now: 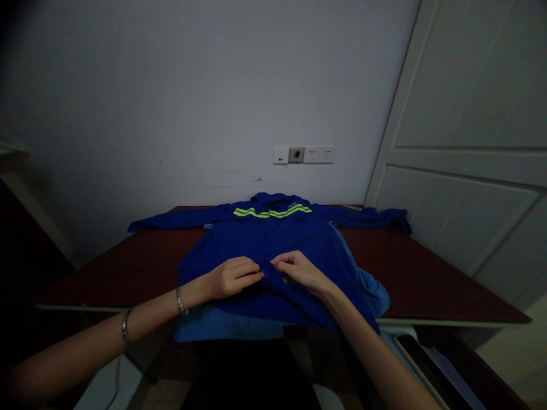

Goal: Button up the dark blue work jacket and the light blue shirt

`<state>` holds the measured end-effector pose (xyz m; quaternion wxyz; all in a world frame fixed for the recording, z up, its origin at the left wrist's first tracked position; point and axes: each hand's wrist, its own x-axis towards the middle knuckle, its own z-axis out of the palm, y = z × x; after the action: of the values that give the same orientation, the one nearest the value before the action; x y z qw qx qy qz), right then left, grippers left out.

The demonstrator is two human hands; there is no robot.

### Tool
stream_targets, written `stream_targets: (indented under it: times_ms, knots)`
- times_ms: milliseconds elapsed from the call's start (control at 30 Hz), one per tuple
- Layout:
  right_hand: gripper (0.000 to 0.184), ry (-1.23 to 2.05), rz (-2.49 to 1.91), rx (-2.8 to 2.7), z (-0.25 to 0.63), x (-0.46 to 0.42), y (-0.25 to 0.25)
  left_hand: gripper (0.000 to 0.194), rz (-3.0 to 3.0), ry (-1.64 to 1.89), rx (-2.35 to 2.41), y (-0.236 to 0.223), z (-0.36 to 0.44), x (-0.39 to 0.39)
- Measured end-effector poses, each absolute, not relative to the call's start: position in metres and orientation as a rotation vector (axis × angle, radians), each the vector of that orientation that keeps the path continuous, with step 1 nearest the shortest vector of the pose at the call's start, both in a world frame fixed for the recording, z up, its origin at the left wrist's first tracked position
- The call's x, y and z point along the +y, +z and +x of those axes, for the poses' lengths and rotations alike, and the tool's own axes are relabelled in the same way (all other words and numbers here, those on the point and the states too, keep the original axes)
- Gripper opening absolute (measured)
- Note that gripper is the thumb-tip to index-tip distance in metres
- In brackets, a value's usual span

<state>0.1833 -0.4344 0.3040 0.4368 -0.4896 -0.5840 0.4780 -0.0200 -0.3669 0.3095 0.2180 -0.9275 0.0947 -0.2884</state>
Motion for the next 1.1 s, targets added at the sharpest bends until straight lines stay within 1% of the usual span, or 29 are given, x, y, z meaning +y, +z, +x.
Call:
stream_targets:
  times_ms: [67, 233, 400, 700, 867, 933, 1000, 1100]
  knots:
    - [0.018, 1.205, -1.220, -1.498, 0.186, -0.432, 0.304, 0.015, -2.570, -0.786, 0.267, 0.310, -0.020, -0.367]
    - [0.027, 1.283, -1.227, -1.550, 0.190, -0.428, 0.303, 0.015, -2.586, -0.739, 0.257, 0.314, -0.019, -0.372]
    - [0.030, 1.307, -1.215, -1.553, 0.188, -0.425, 0.301, 0.015, -2.586, -0.727, 0.267, 0.318, -0.018, -0.376]
    - [0.030, 1.382, -1.204, -1.512, 0.184, -0.424, 0.301, 0.014, -2.602, -0.771, 0.234, 0.303, -0.019, -0.369]
    - [0.029, 1.328, -1.225, -1.521, 0.183, -0.426, 0.301, 0.013, -2.697, -0.880, 0.044, 0.307, -0.020, -0.371]
    - [0.028, 1.284, -1.232, -1.536, 0.182, -0.427, 0.302, 0.023, -2.767, -0.912, -0.042, 0.312, -0.020, -0.372]
    - [0.027, 1.225, -1.228, -1.562, 0.181, -0.427, 0.302, 0.030, -2.847, -0.863, -0.075, 0.316, -0.020, -0.372]
    - [0.027, 1.103, -1.230, -1.603, 0.178, -0.427, 0.302, 0.023, -2.929, -0.774, -0.090, 0.318, -0.019, -0.371]
